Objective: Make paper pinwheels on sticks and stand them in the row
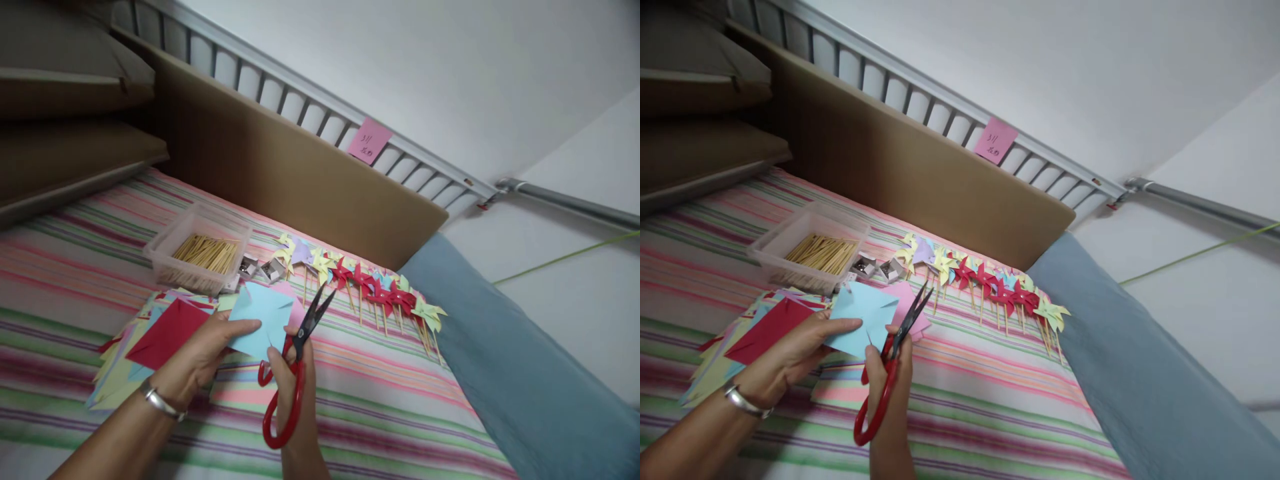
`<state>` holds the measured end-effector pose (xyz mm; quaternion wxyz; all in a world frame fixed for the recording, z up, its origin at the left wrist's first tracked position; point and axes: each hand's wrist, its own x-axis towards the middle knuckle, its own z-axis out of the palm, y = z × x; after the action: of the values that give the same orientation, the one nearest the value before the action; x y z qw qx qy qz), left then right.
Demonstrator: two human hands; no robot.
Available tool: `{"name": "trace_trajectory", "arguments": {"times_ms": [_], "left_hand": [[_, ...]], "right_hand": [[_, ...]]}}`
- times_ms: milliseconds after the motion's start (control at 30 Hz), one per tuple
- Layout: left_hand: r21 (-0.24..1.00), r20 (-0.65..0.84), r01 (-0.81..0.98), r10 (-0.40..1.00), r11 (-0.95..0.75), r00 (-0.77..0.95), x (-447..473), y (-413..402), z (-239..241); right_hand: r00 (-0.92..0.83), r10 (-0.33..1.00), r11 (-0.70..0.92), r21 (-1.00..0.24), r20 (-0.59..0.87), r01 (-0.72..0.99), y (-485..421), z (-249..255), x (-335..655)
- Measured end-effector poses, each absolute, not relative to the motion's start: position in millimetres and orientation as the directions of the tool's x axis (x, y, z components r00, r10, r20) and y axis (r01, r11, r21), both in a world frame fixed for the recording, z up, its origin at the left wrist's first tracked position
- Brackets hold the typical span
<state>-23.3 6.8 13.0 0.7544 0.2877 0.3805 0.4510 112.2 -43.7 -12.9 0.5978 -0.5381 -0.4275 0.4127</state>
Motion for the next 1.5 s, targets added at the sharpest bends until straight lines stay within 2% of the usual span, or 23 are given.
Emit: {"name": "trace_trajectory", "arguments": {"times_ms": [200,367,867,1333,1500], "left_hand": [[0.840,-0.318,-0.427,0.941,0.336,0.116,-64.3,28.5,7.8],[0.805,-0.351,-0.450,0.922,0.386,0.163,-84.5,26.9,16.0],[0.771,-0.368,-0.460,0.897,0.441,0.243,-92.7,23.2,26.4],[0.754,-0.366,-0.471,0.888,0.458,0.279,-85.9,20.1,29.7],[0.743,-0.376,-0.497,0.894,0.449,0.245,-84.6,20.1,29.2]], "right_hand": [[-0.085,0.987,-0.127,-0.989,-0.134,0.073,-52.4,-22.5,118.1],[-0.218,0.941,-0.212,-0.954,-0.258,0.213,-70.1,-17.9,114.5],[-0.163,0.917,-0.293,-0.891,-0.365,0.348,-75.9,2.5,108.1],[-0.164,0.941,-0.219,-0.904,-0.295,0.367,-71.7,-6.3,106.4],[-0.126,0.944,-0.245,-0.901,-0.306,0.357,-71.1,-11.0,103.3]]}}
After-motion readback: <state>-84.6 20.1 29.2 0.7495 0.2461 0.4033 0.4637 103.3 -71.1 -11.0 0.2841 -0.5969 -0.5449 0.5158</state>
